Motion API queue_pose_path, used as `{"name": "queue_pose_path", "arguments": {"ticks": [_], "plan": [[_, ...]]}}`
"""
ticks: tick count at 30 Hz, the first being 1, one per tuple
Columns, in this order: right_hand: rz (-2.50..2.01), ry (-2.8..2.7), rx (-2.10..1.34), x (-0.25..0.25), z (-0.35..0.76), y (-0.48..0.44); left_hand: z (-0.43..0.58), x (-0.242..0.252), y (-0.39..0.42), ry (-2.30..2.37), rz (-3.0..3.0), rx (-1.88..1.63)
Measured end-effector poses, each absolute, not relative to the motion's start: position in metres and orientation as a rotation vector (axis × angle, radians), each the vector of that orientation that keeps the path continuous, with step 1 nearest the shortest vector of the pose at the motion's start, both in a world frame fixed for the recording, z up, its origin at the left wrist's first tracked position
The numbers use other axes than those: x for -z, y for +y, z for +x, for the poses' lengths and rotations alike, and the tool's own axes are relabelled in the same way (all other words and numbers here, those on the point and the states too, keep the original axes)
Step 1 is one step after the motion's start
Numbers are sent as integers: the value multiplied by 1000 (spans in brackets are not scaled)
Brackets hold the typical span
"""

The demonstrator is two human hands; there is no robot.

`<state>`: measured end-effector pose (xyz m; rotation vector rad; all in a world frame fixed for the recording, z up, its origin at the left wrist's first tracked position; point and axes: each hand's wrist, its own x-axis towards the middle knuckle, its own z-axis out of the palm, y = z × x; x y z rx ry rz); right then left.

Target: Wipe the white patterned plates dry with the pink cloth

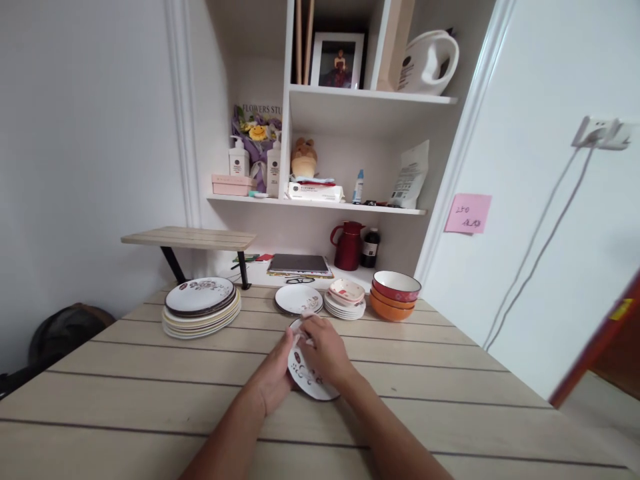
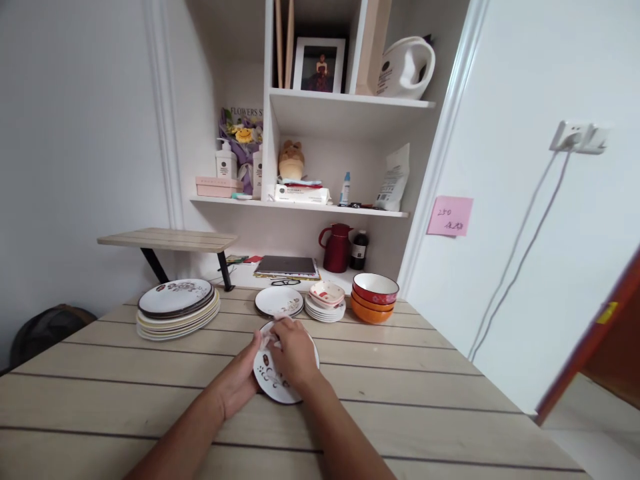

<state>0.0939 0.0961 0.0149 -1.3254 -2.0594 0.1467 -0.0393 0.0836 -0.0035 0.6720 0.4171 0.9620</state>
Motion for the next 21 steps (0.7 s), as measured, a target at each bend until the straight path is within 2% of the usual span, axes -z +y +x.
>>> {"name": "queue_pose_path", "arguments": {"ticks": [9,13,17,21], "plan": [[-1090,-2417,-546,-32,111,68,-42,-4,80,507,628,-946],[-1200,-2460,-553,-32,131,78,-41,-6,79,498,622,-940],[-1573,-2181,-469,-27,145,86,-41,-6,80,522,634,-952],[-1630,-1955,-396,-25,147,90,-40,-7,79,583,648,-988]]}}
